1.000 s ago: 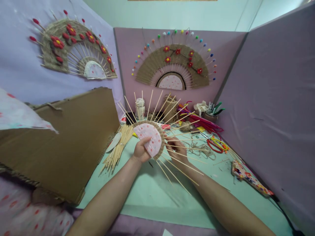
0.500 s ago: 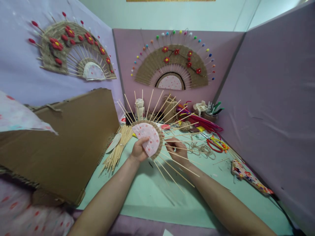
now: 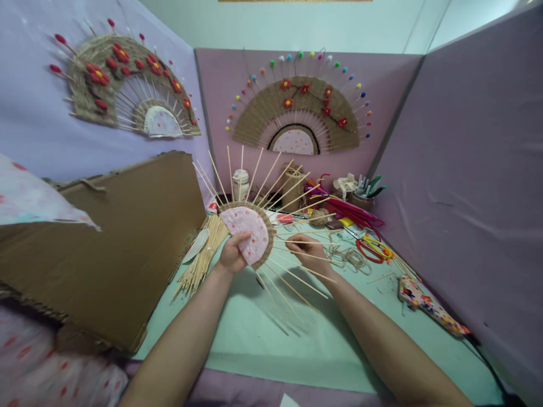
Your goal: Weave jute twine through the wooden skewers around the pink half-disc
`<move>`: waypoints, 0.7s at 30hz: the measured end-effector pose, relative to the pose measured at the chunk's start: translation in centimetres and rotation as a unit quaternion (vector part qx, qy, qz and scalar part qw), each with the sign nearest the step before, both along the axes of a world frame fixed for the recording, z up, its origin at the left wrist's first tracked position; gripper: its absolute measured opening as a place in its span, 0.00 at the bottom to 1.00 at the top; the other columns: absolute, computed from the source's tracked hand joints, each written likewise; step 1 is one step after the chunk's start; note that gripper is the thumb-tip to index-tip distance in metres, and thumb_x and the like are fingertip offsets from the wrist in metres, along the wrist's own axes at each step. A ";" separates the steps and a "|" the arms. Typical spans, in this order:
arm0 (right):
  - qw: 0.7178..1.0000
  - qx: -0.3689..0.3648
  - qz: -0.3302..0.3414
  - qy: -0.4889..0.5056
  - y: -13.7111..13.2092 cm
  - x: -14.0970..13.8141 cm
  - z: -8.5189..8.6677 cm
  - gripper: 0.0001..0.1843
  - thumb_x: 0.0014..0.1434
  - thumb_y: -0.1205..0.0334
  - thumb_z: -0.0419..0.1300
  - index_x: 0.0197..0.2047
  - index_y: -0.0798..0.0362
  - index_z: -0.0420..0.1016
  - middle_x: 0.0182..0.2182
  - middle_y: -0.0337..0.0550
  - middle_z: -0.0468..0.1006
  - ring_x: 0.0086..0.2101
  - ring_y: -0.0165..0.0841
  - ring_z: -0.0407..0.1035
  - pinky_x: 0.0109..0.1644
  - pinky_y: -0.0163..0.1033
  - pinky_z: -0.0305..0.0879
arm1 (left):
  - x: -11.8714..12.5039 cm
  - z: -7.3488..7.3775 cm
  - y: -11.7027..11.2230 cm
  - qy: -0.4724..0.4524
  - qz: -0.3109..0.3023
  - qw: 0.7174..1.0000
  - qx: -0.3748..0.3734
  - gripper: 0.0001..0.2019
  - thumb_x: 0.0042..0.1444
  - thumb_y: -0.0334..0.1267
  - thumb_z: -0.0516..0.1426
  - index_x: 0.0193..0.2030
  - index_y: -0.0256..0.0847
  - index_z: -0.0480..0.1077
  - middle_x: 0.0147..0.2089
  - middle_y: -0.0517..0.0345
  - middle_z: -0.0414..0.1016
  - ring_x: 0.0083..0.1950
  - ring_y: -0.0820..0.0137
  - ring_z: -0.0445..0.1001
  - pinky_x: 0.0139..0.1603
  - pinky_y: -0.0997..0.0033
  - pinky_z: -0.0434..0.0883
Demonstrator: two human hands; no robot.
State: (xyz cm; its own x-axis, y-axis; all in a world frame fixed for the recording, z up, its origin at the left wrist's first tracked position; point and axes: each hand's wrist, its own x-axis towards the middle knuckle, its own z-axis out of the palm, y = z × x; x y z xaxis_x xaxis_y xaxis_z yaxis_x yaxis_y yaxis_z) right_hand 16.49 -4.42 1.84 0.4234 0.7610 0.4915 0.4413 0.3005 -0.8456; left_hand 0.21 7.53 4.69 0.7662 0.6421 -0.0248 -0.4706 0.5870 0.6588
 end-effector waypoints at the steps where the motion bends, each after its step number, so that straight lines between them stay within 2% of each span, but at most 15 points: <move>1: 1.000 -0.013 0.005 0.016 0.0 0.5 0.1 0.12 0.50 0.52 0.61 0.30 0.54 0.74 0.25 0.41 0.73 0.24 0.28 0.64 0.27 0.34 0.60 | -0.1 0.1 0.1 0.005 0.011 1.000 0.000 0.15 0.47 0.27 0.54 0.42 0.35 0.72 0.37 0.51 0.79 0.43 0.62 0.77 0.54 0.57 0.67; 5: 0.997 -0.064 0.021 0.037 -0.4 2.3 0.8 0.16 0.48 0.50 0.63 0.29 0.56 0.74 0.22 0.39 0.70 0.22 0.26 0.59 0.23 0.32 0.54 | -0.4 0.6 0.6 0.006 0.039 0.999 -0.001 0.18 0.46 0.26 0.54 0.46 0.35 0.71 0.37 0.52 0.79 0.43 0.63 0.77 0.54 0.58 0.68; 8: 0.995 -0.081 0.004 0.054 -0.7 3.6 1.2 0.17 0.46 0.49 0.64 0.27 0.56 0.72 0.19 0.37 0.67 0.20 0.25 0.56 0.22 0.32 0.51 | -0.6 0.9 1.0 0.003 0.064 0.998 -0.004 0.19 0.46 0.26 0.53 0.47 0.35 0.70 0.36 0.53 0.79 0.45 0.62 0.76 0.54 0.58 0.68; 13: 0.991 -0.062 -0.027 0.114 -1.3 5.4 1.7 0.17 0.43 0.50 0.66 0.27 0.56 0.72 0.20 0.35 0.67 0.19 0.24 0.55 0.21 0.31 0.50 | -0.9 1.2 1.3 0.010 0.096 0.995 0.015 0.15 0.44 0.24 0.54 0.41 0.35 0.72 0.35 0.52 0.79 0.44 0.61 0.76 0.52 0.57 0.69; 16: 0.988 -0.037 -0.021 0.150 -1.7 6.1 2.1 0.15 0.44 0.52 0.65 0.28 0.55 0.70 0.19 0.33 0.64 0.19 0.23 0.54 0.21 0.31 0.50 | -0.9 1.1 1.3 0.005 0.094 0.995 0.025 0.15 0.43 0.24 0.55 0.40 0.34 0.72 0.35 0.51 0.79 0.43 0.60 0.76 0.52 0.57 0.70; 21: 0.991 -0.003 -0.001 0.135 -2.1 6.5 2.5 0.12 0.47 0.55 0.63 0.28 0.55 0.70 0.18 0.33 0.63 0.20 0.24 0.56 0.24 0.31 0.51 | -0.8 1.0 1.2 0.009 0.098 0.995 0.033 0.16 0.43 0.23 0.56 0.41 0.34 0.72 0.35 0.51 0.79 0.44 0.60 0.76 0.53 0.57 0.69</move>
State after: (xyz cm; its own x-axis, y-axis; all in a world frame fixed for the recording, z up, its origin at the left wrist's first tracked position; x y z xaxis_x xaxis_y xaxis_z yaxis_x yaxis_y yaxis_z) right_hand 22.95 -6.53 4.37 0.5403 0.7624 0.3563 0.1993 0.2954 -0.9344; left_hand -0.56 8.73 5.72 0.6258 0.7799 0.0107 -0.5600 0.4397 0.7022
